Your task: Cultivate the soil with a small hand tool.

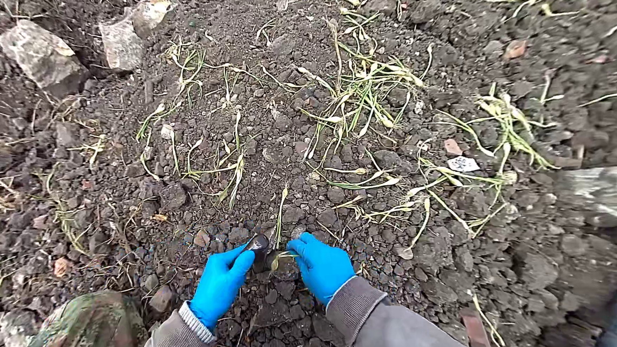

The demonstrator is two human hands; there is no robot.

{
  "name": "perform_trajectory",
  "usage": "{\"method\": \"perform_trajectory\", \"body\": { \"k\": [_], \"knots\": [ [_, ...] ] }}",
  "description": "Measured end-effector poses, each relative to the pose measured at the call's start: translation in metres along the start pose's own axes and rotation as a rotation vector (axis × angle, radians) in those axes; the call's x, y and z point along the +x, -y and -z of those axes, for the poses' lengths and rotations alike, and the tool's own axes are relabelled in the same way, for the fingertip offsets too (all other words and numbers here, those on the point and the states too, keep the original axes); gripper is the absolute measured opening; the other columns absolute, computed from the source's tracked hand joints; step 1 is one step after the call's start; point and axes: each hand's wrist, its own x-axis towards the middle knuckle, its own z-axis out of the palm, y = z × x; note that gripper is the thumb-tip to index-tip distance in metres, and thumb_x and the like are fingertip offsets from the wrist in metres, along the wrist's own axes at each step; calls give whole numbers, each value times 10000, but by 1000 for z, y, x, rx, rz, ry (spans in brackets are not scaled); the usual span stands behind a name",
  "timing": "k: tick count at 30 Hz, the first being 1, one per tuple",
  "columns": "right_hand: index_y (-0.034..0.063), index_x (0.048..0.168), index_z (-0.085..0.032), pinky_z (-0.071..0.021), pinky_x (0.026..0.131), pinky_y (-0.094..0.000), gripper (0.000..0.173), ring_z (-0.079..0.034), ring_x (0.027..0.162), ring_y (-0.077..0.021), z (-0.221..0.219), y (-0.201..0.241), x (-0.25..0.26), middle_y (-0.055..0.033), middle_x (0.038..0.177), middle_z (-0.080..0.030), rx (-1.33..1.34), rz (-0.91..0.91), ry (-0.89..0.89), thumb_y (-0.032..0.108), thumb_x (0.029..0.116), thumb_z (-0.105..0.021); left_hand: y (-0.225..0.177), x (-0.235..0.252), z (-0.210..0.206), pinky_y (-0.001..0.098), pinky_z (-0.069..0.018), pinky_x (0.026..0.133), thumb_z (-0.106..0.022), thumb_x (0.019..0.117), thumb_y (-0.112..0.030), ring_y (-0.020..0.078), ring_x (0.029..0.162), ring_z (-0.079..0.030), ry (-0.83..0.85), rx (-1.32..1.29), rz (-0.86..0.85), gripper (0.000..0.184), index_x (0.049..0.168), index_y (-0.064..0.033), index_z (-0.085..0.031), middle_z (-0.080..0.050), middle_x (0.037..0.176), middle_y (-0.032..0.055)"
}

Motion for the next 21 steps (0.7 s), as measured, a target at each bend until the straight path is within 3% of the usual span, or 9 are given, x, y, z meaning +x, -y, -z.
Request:
{"method": "perform_trajectory", "body": {
  "k": [5,6,8,10,13,14,16,18,21],
  "knots": [
    [122,1344,-647,-555,878,-613,343,-684,1096,-405,-33,41,40,-174,1399,-594,-129,66,312,103,1048,-473,-27,-33,20,199,-348,413,-576,890,-734,21,423,-411,-51,-120,-11,576,713,-189,-641,-461,514,-88],
    [87,1346,-635,-554,880,-628,357,-678,1104,-430,-42,46,43,-199,1433,-566,-141,79,351,48,1026,-480,-33,-41,26,188,-341,395,-567,886,-759,15,413,-409,-68,-156,-47,596,694,-197,-622,-462,509,-88],
    [75,1354,-626,-548,921,-604,351,-661,1160,-411,-51,48,41,-187,1470,-542,-110,86,349,86,1044,-460,-35,-55,37,177,-335,373,-523,898,-774,6,398,-404,-114,-217,-140,619,669,-204,-600,-462,506,-87],
    [111,1360,-642,-544,966,-550,373,-653,1198,-355,-52,35,32,-146,1447,-570,-25,82,220,225,1076,-430,-18,-59,38,177,-338,371,-494,916,-766,2,395,-403,-165,-274,-205,615,668,-211,-589,-463,507,-91],
    [141,1187,-767,-550,930,-522,392,-663,1133,-355,-51,9,22,-157,1234,-686,-22,130,-272,341,1047,-460,16,-53,43,193,-370,374,-484,885,-808,19,393,-431,-230,-345,-213,654,713,-191,-612,-487,511,-75],
    [160,1145,-787,-543,891,-533,419,-662,1085,-369,-48,2,23,-161,1139,-699,-61,128,-379,378,1039,-445,18,-51,51,200,-385,378,-491,871,-819,32,389,-441,-217,-401,-172,676,780,-163,-625,-488,510,-59],
    [161,1147,-776,-548,848,-540,457,-681,1042,-367,-33,-1,25,-152,1047,-713,-97,95,-354,418,1068,-406,11,-53,72,200,-400,373,-496,887,-801,46,370,-444,-196,-506,-102,694,957,-126,-640,-466,498,-40],
    [124,1180,-751,-569,856,-528,373,-703,1042,-348,-20,1,31,-150,1061,-729,-12,99,-287,343,1085,-464,-12,-57,93,197,-394,372,-482,890,-802,45,374,-441,-176,-505,-181,670,903,-152,-648,-462,502,-45],
    [74,1144,-772,-596,864,-522,220,-725,1020,-330,-29,1,35,-150,1063,-745,166,253,-408,84,993,-612,-68,-70,113,199,-419,392,-468,834,-851,35,411,-497,-166,-377,-366,651,858,-239,-688,-546,542,-63]
  ]
}}
